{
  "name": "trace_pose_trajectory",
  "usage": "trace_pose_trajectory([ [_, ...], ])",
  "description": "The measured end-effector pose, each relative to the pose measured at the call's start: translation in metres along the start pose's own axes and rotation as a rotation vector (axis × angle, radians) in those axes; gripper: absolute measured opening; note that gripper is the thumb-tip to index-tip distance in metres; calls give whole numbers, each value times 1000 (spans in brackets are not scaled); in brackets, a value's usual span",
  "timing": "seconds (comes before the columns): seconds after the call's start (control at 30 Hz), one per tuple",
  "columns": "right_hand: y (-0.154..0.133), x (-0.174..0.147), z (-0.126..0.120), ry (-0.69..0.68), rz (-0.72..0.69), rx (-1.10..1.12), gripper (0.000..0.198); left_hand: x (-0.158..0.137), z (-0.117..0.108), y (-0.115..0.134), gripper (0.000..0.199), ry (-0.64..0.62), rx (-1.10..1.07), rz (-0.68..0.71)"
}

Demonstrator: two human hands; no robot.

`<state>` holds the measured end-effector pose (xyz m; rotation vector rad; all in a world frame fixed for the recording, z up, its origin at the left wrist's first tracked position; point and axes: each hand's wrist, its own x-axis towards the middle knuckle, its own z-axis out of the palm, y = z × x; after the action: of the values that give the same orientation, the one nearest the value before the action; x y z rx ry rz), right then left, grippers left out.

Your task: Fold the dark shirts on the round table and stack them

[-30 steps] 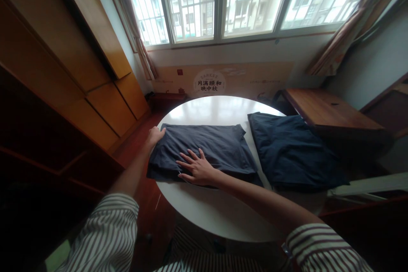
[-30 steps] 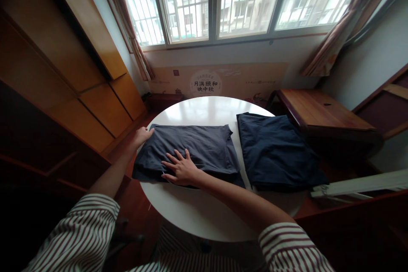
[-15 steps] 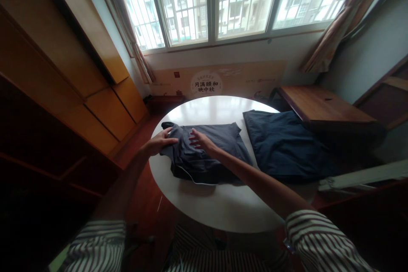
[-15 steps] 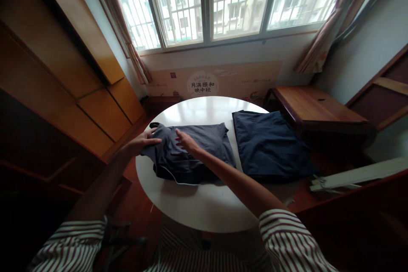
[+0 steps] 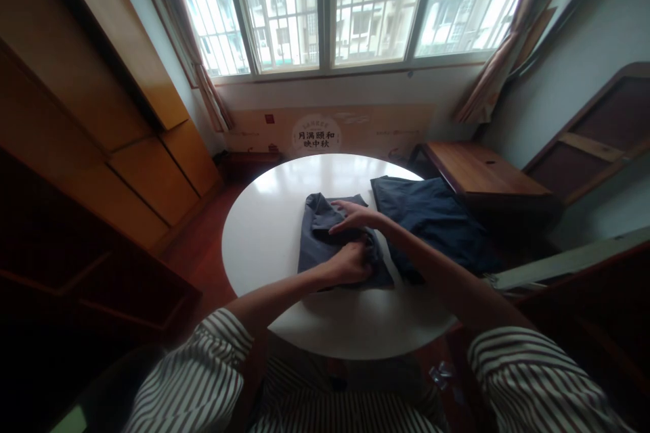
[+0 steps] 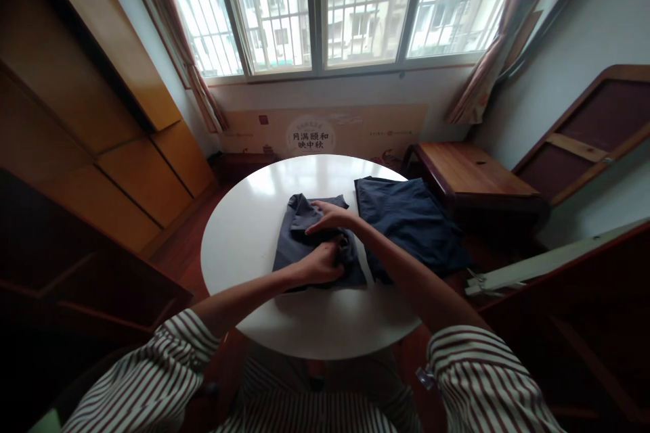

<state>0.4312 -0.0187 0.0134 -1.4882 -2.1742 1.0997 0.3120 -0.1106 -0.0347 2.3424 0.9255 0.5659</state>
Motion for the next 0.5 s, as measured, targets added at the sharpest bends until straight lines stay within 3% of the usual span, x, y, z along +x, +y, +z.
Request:
trace_pose_trajectory([
  [0.1,-7,-1,25,19,-219,-271,99,-4,17,-5,62,11,96,21],
  [0.2,-15,0,45,85,-185,-368,82,-7,21,-5,49,-9,162,-5],
  [0.3,-15,4,49,227,-11,-185,54,-10,19,-4,37,-34,181,-29],
  [0.37,-11,9,41,303,45,-53,36,-11,16,-2,45,-14,158,-27],
  [0.5,-1,19,9,491,136,267,20,-11,12,13,68,50,83,-53],
])
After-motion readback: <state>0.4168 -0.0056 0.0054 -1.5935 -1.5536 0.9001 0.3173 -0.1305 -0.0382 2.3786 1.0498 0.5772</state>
